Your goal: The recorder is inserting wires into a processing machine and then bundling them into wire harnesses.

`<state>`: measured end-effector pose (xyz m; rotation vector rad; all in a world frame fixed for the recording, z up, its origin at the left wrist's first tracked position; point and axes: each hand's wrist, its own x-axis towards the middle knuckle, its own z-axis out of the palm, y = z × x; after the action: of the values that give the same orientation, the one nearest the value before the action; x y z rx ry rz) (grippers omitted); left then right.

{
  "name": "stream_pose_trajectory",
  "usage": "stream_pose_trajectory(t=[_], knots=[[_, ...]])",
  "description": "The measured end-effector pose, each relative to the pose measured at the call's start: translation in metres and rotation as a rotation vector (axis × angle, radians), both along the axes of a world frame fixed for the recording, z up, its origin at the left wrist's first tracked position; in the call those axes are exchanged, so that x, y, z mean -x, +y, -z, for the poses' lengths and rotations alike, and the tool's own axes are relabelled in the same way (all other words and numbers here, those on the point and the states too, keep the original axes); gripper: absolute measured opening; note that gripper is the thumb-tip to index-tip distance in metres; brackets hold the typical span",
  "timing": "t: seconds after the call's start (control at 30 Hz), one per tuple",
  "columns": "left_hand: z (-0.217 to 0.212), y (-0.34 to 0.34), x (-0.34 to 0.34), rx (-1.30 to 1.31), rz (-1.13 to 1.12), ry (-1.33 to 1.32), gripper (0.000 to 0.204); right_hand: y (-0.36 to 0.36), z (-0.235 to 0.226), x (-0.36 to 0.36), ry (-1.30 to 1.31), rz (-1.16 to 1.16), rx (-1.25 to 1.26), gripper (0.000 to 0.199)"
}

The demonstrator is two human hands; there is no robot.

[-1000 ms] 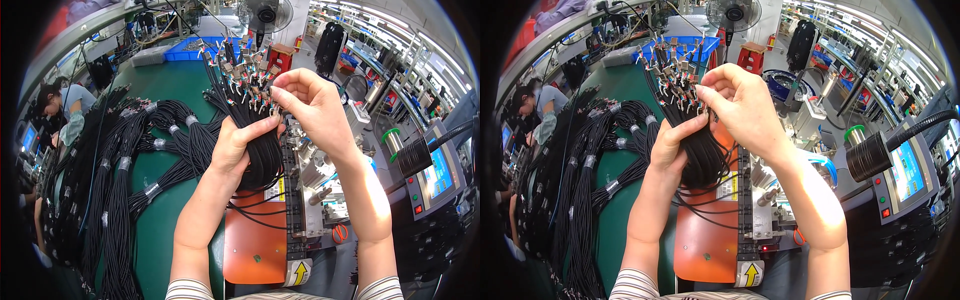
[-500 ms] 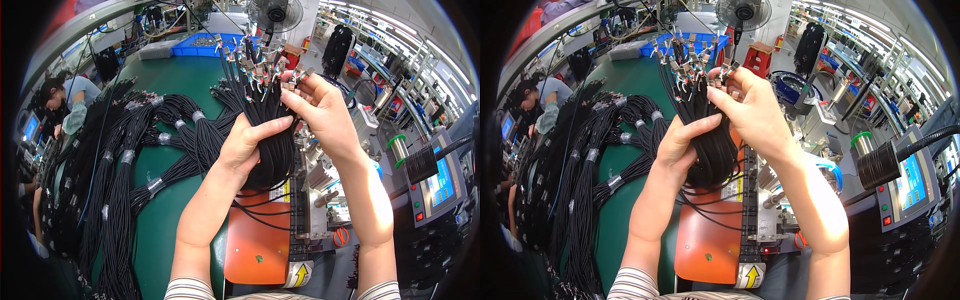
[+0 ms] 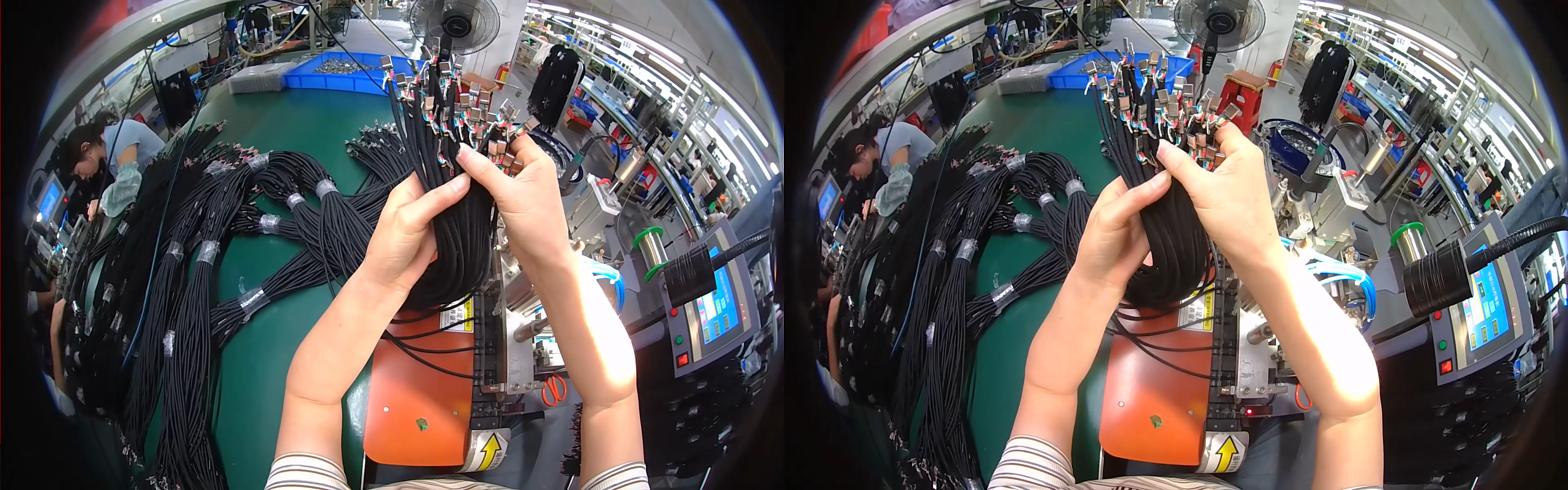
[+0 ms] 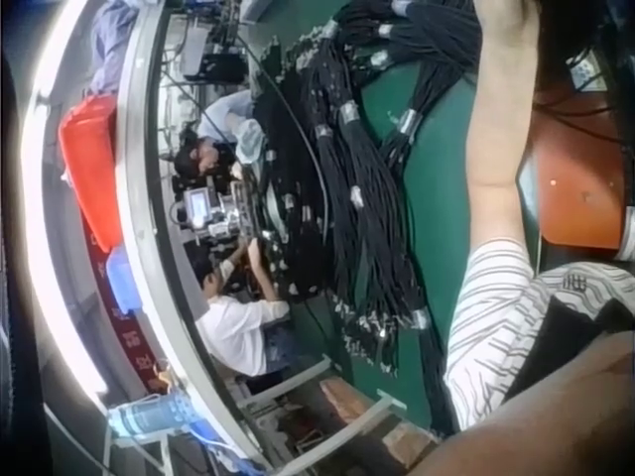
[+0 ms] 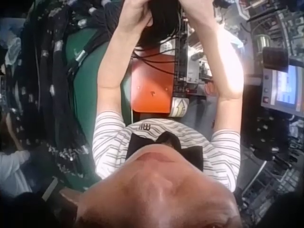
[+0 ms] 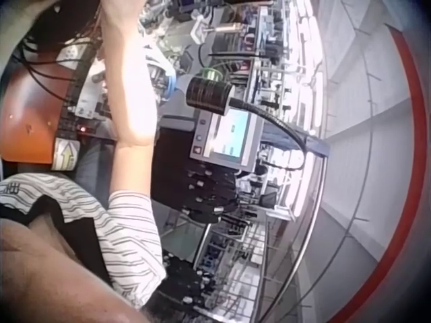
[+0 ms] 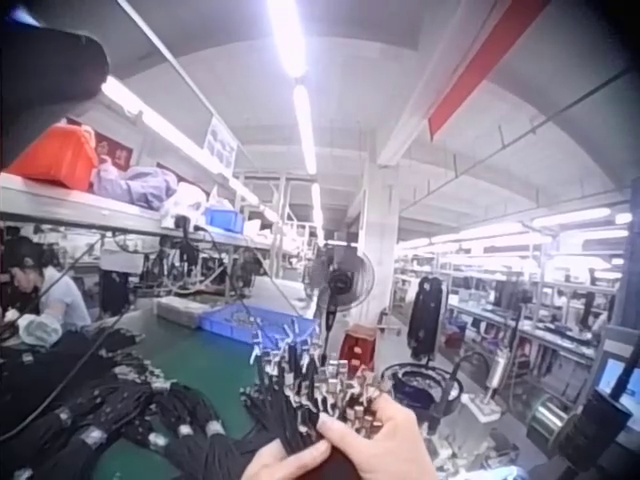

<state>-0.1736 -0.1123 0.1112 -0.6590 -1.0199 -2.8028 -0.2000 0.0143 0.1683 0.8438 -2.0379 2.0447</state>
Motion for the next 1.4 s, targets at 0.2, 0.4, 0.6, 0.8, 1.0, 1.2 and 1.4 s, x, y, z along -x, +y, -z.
stream_pose_trajectory(t=[0.2,0.4,0.6,0.8,1.0,1.2,1.4], knots=[[0.003,0.0,0.002,0.012,0.007,0.0,0.032,0.0,0.003,0.001,-0.018,-0.005,0.032,0.024],[0.002,-0.001,0.001,0.048,-0.047,-0.04,0.032,-0.005,0.005,0.001,0.026,-0.004,0.071,0.022],[0.001,-0.002,0.002,0.019,-0.016,-0.03,0.03,-0.002,0.008,0.002,-0.018,-0.019,0.131,0.021],[0.005,-0.004,0.004,-0.025,0.018,-0.024,0.03,-0.006,0.006,-0.002,-0.058,0.011,0.139,0.026],[0.01,-0.014,0.007,0.026,0.076,0.026,0.029,0.003,0.007,0.003,0.037,-0.018,0.007,0.026],[0.008,-0.016,0.006,0.057,0.105,0.005,0.027,0.005,0.007,0.002,-0.085,0.012,0.05,0.022],[0.004,-0.01,0.0,0.127,-0.039,-0.009,0.024,0.006,0.005,0.003,-0.075,-0.097,0.033,0.023]])
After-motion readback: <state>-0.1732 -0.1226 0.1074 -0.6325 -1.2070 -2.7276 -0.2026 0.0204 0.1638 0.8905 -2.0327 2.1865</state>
